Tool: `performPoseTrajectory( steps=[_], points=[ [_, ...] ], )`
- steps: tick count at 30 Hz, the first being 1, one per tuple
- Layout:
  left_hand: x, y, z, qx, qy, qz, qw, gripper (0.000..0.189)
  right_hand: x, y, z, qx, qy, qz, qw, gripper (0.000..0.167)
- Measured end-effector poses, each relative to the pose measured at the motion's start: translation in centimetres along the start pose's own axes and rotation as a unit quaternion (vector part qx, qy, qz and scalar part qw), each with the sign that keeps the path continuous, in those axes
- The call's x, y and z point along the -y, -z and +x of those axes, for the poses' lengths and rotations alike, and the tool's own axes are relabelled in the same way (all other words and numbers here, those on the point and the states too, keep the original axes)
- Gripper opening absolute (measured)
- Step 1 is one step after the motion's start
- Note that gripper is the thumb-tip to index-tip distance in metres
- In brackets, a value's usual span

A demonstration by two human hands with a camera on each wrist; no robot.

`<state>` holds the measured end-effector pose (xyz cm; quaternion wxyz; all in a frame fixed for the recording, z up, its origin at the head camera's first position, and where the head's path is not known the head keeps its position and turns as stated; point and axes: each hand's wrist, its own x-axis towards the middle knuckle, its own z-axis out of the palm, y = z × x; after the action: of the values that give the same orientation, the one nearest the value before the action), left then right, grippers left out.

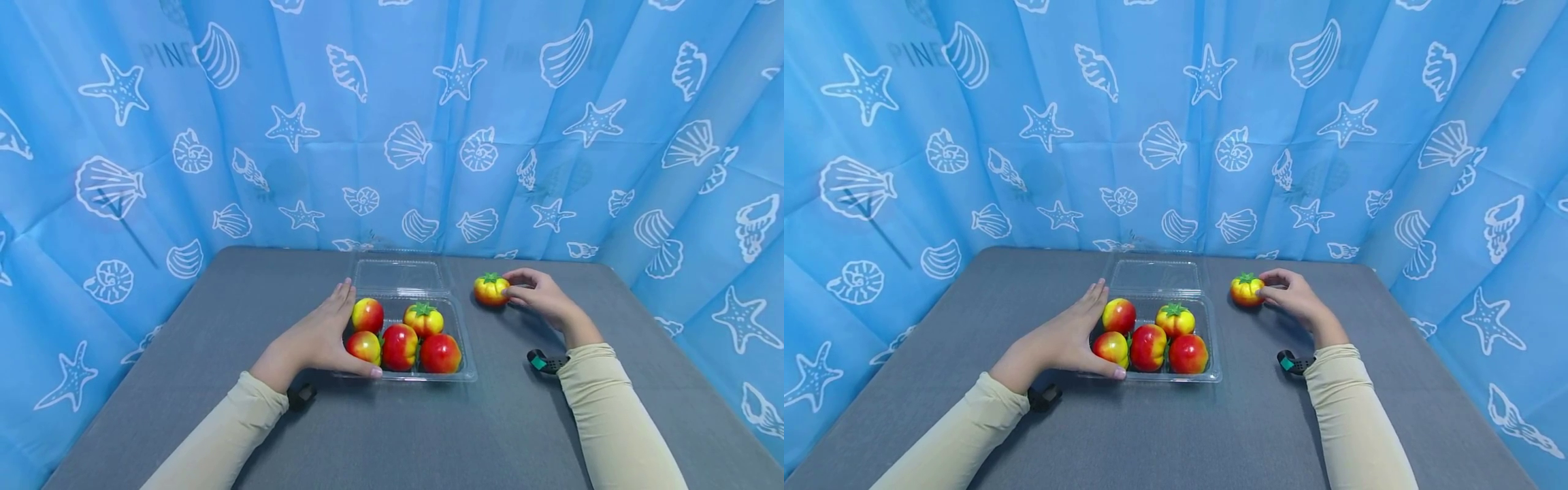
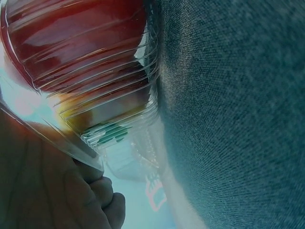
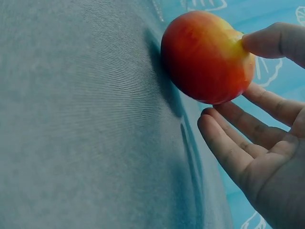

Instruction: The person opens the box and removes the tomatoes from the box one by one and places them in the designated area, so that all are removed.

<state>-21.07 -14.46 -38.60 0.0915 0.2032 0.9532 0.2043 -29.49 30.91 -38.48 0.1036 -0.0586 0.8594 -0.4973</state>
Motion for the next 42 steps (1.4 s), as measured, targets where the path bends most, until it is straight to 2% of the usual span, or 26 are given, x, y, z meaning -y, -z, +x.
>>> performPoseTrajectory(
  steps=[10,18,25,31,39,42],
  points=[
    [0.0,0.0,0.0,0.0,-0.002,0.001,1.0,0.151,0.1,0.6,0.0,-0.025,0.016,-0.055,0.998,0.054],
    [0.0,0.0,0.0,0.0,-0.003,0.004,1.0,0.151,1.0,0.7,-0.4,-0.06,0.032,-0.069,0.9953,0.046],
    [0.0,0.1,-0.1,-0.002,-0.004,0.002,1.0,0.151,2.1,0.7,-0.6,-0.086,0.061,-0.073,0.9918,0.05],
    [0.0,0.0,-0.1,-0.002,-0.004,-0.004,1.0,0.15,4.2,-0.2,-1.2,-0.084,0.088,-0.075,0.9897,0.047],
    [0.0,0.0,-0.1,-0.002,-0.003,-0.004,1.0,0.15,6.5,-1.8,-1.8,-0.062,0.132,-0.048,0.9881,0.048],
    [-0.1,0.1,-0.1,-0.002,-0.003,-0.005,1.0,0.15,7.1,-2.5,-1.9,-0.056,0.143,-0.056,0.9866,0.046]
  ],
)
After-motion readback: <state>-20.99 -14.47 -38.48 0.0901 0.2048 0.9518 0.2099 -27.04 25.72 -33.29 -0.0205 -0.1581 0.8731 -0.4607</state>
